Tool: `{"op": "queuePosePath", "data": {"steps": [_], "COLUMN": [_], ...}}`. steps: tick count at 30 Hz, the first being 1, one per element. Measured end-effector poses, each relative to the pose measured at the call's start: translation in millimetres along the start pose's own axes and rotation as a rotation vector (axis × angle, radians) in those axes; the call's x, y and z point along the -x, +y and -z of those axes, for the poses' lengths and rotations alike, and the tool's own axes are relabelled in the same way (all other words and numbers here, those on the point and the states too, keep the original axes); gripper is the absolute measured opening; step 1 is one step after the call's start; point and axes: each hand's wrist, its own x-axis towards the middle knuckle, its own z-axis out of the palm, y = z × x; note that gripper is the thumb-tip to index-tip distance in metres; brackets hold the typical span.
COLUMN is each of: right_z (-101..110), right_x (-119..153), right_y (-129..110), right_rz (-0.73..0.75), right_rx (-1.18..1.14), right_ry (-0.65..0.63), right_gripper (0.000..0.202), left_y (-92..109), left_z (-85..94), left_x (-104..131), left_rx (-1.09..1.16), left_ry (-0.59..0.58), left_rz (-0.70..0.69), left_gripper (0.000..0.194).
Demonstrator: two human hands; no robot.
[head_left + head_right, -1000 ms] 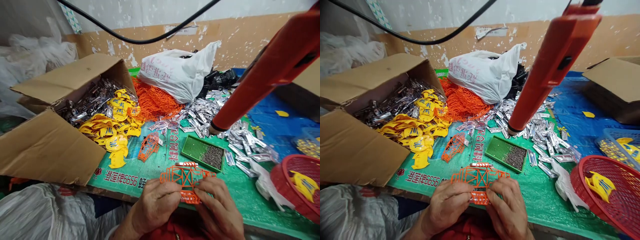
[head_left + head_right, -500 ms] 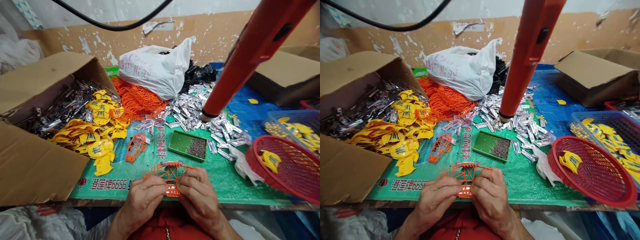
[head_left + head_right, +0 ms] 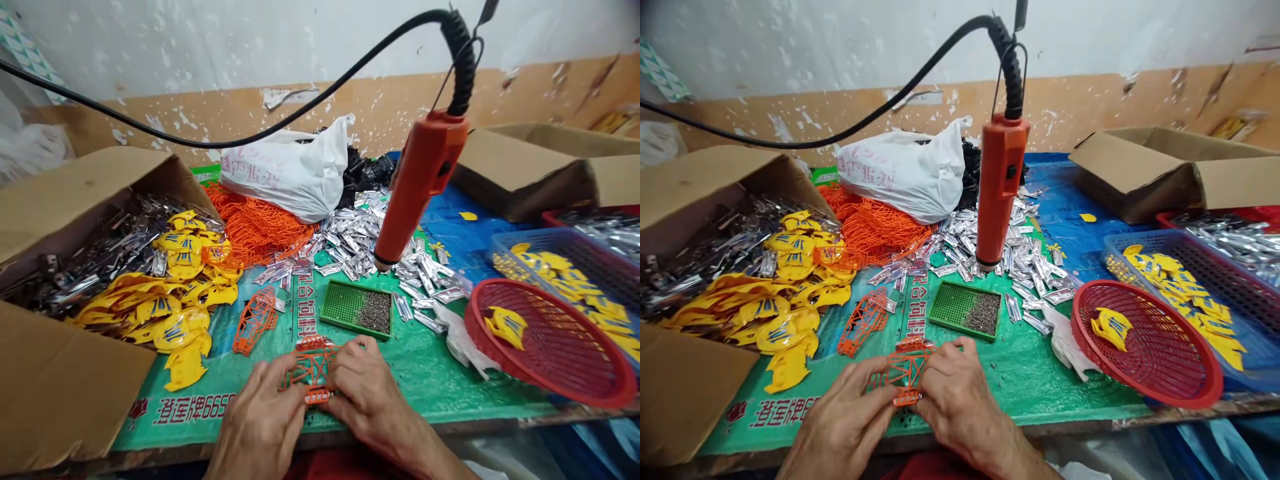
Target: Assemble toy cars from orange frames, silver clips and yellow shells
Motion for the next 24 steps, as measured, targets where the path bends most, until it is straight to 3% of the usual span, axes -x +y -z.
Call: {"op": "queuePosePath", "data": {"steps": [3,6,11,17,20,24], "right_z": [8.7,14.2,15.4,13.6,11.1,8.9], "right_x": [-5.2,-9.2,-14.6,-20.3,-25.8,-30.0], "right_y": [-0.3,1.6,5.2,6.6,9.8,12.5], "right_rz": [-0.017,-0.071,-0.161,-0.190,-0.215,-0.305], "right_rx": [-0.150,-0.279,-0.394,-0.375,-0.341,-0.377], "right_ry": [-0.157,-0.212,-0.256,-0.303,-0.345,-0.415], "right_gripper": [0.030,0.038,0.040,0.034,0.031,0.030], "left_y": [4.9,7.1,6.4,-0.5,-6.4,-12.7], "left_z": [14.3,16.9,7.6,11.2,8.6,-3.0], "left_x": [-8.8,-15.2,-17.6,-22.8,-25.5,-22.6], "left_rx": [0.155,0.340,0.654,0.853,0.938,1.077], "left_ry": [-0.176,-0.357,-0.466,-0.640,-0.647,-0.532], "left_rz": [0.000,0.193,0.417,0.636,0.726,0.770], "left_gripper": [0.017,0.018,0.020,0.013,0.011,0.013]}}
